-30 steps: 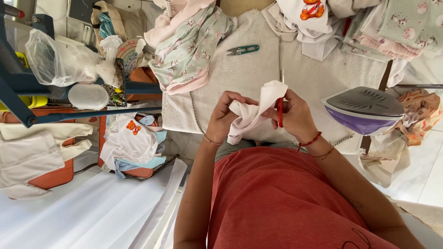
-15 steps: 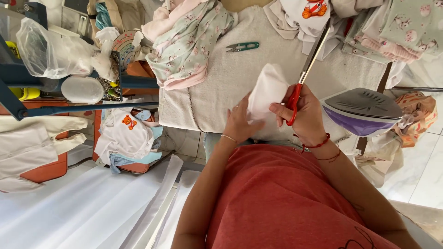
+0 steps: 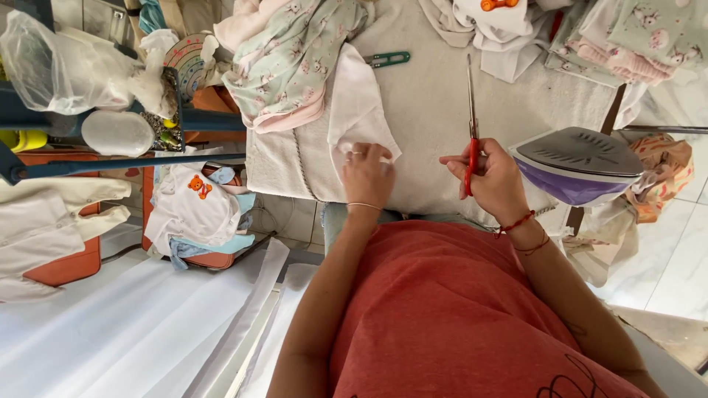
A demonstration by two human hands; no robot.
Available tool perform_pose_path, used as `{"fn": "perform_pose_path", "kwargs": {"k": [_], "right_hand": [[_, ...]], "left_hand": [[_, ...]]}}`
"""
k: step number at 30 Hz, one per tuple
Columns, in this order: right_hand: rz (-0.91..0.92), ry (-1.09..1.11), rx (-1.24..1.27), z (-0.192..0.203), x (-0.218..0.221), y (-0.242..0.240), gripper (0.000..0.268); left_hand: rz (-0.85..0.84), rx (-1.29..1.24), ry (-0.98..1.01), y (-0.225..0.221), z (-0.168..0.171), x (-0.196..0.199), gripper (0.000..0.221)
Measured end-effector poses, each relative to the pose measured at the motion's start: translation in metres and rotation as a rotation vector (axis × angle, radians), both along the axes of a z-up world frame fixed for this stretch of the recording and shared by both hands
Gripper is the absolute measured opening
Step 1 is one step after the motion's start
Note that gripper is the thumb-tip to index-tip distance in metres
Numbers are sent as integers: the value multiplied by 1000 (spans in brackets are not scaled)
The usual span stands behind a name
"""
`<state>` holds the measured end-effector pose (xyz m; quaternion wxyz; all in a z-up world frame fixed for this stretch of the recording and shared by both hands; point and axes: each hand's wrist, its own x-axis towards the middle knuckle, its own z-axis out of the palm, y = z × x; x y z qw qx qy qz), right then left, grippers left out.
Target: Ironing and trimming loose threads from baby clothes on a finishing table
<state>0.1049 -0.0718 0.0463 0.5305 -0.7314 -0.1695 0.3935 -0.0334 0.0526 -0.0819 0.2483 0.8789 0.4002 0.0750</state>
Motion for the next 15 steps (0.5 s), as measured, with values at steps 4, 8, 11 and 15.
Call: {"fn": "perform_pose_path", "kwargs": {"k": [4, 8, 11, 15], "right_hand": [[21, 35, 1, 10, -4, 4, 24], [16, 43, -29, 7, -3, 0, 24], [36, 28, -47, 0, -5, -1, 23], [75, -4, -105, 0, -9, 5, 26]], "left_hand": [[40, 10, 288, -2, 17, -5, 54], [264, -6, -78, 27, 17, -25, 33], [250, 16, -249, 39, 26, -29, 18], [-12, 92, -157, 36, -13, -8, 19]]}}
